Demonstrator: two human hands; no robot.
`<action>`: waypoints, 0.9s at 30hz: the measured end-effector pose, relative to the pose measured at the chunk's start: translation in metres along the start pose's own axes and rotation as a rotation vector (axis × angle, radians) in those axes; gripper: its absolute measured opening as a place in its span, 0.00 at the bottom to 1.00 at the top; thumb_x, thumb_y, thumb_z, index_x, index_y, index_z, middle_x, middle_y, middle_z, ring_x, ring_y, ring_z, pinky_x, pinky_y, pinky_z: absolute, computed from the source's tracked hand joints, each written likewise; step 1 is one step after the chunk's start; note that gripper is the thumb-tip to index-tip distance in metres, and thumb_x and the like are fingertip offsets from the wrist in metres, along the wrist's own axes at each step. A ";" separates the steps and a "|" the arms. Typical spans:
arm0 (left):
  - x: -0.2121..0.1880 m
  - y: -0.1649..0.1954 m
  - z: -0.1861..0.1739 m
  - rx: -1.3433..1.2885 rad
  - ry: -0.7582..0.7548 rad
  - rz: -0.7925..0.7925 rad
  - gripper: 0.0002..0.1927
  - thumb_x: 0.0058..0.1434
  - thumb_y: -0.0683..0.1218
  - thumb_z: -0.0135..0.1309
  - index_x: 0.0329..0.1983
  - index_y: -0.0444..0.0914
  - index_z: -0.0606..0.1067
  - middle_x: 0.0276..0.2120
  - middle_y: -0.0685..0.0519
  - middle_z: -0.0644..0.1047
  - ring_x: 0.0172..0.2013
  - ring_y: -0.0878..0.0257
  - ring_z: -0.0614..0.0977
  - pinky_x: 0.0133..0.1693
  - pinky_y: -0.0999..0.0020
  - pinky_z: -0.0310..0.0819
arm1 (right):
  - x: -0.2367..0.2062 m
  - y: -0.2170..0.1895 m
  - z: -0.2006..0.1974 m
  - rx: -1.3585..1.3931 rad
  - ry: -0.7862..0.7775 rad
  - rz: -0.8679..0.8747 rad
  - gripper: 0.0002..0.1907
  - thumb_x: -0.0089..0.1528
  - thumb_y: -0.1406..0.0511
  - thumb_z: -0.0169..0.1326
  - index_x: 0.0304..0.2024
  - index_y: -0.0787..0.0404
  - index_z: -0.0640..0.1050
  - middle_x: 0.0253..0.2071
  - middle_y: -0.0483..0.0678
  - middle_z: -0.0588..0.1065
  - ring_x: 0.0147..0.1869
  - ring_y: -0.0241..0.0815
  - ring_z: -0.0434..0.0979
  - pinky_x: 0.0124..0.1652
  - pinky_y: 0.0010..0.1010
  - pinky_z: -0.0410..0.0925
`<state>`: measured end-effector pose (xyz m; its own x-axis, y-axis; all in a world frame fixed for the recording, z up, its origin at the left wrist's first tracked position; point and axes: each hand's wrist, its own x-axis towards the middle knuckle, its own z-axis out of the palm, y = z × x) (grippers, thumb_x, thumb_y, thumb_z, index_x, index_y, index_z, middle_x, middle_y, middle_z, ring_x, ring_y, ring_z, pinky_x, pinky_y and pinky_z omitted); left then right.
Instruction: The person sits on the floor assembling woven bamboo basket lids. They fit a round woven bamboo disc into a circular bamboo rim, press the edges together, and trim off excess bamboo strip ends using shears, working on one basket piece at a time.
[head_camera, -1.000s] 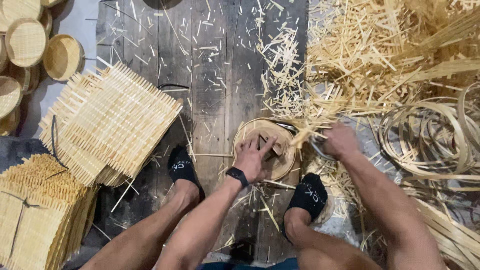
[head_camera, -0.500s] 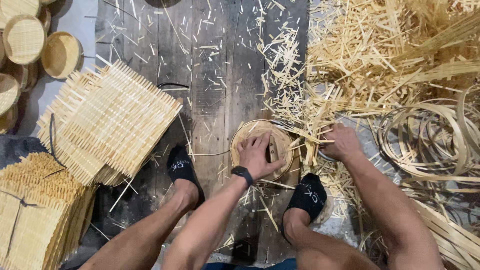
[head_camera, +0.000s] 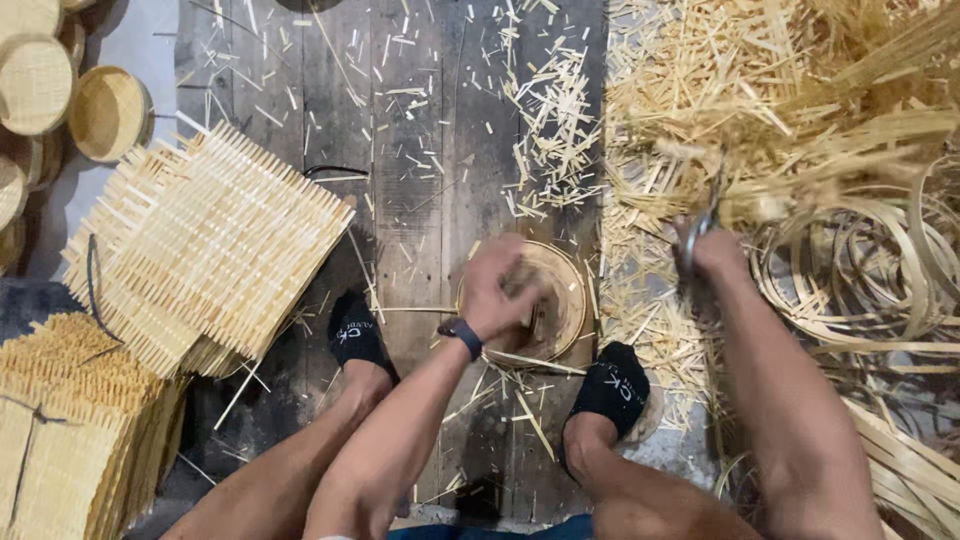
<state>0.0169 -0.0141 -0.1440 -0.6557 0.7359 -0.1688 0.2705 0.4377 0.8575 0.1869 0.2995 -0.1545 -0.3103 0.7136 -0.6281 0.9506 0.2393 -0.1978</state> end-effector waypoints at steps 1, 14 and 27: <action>0.011 -0.009 -0.001 0.117 0.040 -0.016 0.35 0.57 0.65 0.58 0.64 0.44 0.73 0.57 0.48 0.78 0.58 0.51 0.79 0.61 0.53 0.72 | 0.001 0.009 -0.001 0.028 -0.001 0.034 0.36 0.55 0.44 0.65 0.49 0.67 0.82 0.46 0.62 0.78 0.52 0.59 0.81 0.51 0.44 0.73; 0.074 -0.027 0.053 0.242 -0.215 -0.186 0.16 0.51 0.61 0.67 0.37 0.50 0.87 0.33 0.48 0.79 0.41 0.52 0.79 0.48 0.53 0.70 | -0.104 -0.028 0.080 0.636 -0.156 -0.320 0.14 0.58 0.62 0.67 0.37 0.67 0.82 0.28 0.48 0.80 0.30 0.34 0.76 0.32 0.28 0.70; 0.033 -0.065 0.020 0.153 0.262 -0.222 0.15 0.67 0.54 0.59 0.44 0.38 0.83 0.38 0.46 0.83 0.40 0.53 0.83 0.45 0.58 0.77 | -0.110 -0.011 0.090 0.749 -0.281 -0.273 0.15 0.58 0.65 0.66 0.42 0.69 0.81 0.31 0.51 0.81 0.30 0.37 0.79 0.30 0.30 0.73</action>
<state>-0.0084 -0.0081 -0.2153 -0.8628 0.4661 -0.1956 0.1905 0.6583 0.7283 0.2111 0.1592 -0.1510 -0.6108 0.4797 -0.6299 0.6281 -0.1909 -0.7543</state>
